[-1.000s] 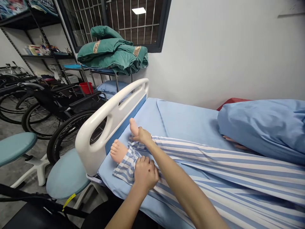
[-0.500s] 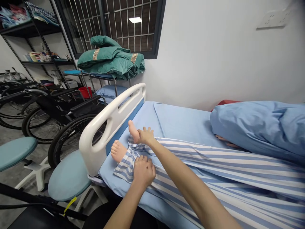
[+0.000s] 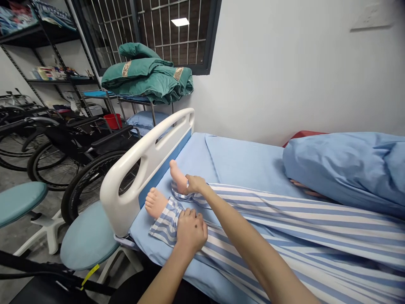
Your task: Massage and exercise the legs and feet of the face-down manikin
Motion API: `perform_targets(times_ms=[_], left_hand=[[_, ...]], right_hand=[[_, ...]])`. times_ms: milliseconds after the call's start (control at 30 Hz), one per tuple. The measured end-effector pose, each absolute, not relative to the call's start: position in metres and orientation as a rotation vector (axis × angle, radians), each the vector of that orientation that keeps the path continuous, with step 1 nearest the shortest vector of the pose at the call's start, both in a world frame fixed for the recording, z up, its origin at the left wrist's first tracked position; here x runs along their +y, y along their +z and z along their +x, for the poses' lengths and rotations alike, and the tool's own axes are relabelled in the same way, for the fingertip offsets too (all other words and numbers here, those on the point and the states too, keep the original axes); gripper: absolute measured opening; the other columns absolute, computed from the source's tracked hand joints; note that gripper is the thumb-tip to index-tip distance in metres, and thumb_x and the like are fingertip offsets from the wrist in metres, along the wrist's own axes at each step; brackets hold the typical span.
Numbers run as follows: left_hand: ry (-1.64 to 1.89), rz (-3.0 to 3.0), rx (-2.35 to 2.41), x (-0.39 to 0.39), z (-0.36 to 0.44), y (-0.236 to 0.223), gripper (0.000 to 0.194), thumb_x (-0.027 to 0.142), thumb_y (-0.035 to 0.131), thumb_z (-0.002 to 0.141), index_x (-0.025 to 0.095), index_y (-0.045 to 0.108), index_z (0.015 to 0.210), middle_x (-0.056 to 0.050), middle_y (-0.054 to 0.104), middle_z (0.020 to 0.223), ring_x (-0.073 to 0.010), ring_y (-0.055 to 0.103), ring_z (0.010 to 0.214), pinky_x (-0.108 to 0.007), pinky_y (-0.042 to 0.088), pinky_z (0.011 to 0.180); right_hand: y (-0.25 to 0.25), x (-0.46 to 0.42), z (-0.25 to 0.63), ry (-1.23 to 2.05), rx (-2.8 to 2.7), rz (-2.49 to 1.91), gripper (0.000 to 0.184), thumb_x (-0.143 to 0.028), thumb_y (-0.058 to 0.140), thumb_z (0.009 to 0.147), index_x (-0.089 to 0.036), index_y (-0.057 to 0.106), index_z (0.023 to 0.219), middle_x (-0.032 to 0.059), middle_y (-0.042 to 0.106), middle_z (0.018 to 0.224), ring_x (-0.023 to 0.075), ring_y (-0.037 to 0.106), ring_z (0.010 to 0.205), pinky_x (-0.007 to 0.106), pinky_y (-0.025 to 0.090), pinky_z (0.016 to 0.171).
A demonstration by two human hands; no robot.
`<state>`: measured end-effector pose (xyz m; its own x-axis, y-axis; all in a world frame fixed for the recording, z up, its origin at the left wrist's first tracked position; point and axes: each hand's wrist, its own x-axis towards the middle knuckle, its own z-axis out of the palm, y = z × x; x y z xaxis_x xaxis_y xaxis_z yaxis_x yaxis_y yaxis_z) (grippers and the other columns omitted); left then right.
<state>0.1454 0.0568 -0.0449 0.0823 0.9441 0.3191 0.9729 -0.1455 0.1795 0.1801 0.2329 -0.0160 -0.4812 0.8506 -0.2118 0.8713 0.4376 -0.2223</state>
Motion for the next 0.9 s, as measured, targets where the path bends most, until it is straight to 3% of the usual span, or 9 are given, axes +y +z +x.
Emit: perform_targets(times_ms=[400,533,633,700,800,900], left_hand=[[-0.358,-2.523,-1.848,0.067,0.135,-0.035,0.027,0.022,0.032,0.085,0.017,0.059,0.080,-0.008,0.060,0.080,-0.0223,0.052,0.081,-0.036,0.039,0.073],[-0.480,-2.644,-1.880,0.069,0.127,-0.031,0.022,0.021,0.033,0.083,0.018,0.055,0.081,-0.007,0.057,0.083,-0.0217,0.049,0.085,-0.037,0.040,0.079],[-0.896,-2.571,-2.198,0.080,0.126,-0.028,0.015,0.019,0.045,0.073,0.019,0.053,0.086,-0.006,0.056,0.091,-0.0216,0.047,0.092,-0.039,0.038,0.086],[-1.490,-2.214,-2.625,0.095,0.126,-0.022,0.018,0.019,0.049,0.067,0.020,0.051,0.085,-0.004,0.055,0.089,-0.0192,0.049,0.089,-0.037,0.040,0.085],[-2.587,-0.883,-3.034,0.122,0.127,-0.010,0.011,0.019,0.049,0.064,0.019,0.047,0.075,0.000,0.049,0.071,-0.0124,0.048,0.066,-0.028,0.044,0.066],[-2.996,0.104,-2.926,0.144,0.127,-0.005,0.015,0.015,0.051,0.055,0.018,0.046,0.069,0.002,0.043,0.062,-0.0089,0.041,0.052,-0.023,0.036,0.051]], right_hand=[[-0.012,0.232,0.186,-0.461,2.645,1.553,0.061,-0.049,0.070,0.052,-0.023,0.049,0.103,0.0066,0.065,0.101,0.0231,0.063,0.091,0.030,0.046,0.072],[-0.017,0.235,0.187,-0.437,2.690,1.537,0.064,-0.053,0.069,0.051,-0.023,0.048,0.103,0.0073,0.065,0.101,0.0250,0.062,0.092,0.032,0.047,0.072],[-0.022,0.237,0.188,-0.404,2.729,1.514,0.069,-0.054,0.069,0.051,-0.023,0.047,0.108,0.0102,0.064,0.104,0.0279,0.061,0.094,0.035,0.048,0.072],[-0.024,0.238,0.188,-0.390,2.737,1.512,0.069,-0.052,0.068,0.052,-0.023,0.047,0.110,0.0107,0.064,0.104,0.0284,0.061,0.094,0.036,0.048,0.073],[-0.025,0.239,0.188,-0.383,2.735,1.509,0.070,-0.054,0.068,0.051,-0.023,0.047,0.111,0.0103,0.065,0.104,0.0280,0.062,0.093,0.037,0.049,0.072],[-0.025,0.239,0.187,-0.392,2.726,1.505,0.073,-0.059,0.067,0.049,-0.023,0.048,0.110,0.0102,0.064,0.105,0.0278,0.062,0.094,0.037,0.049,0.073]])
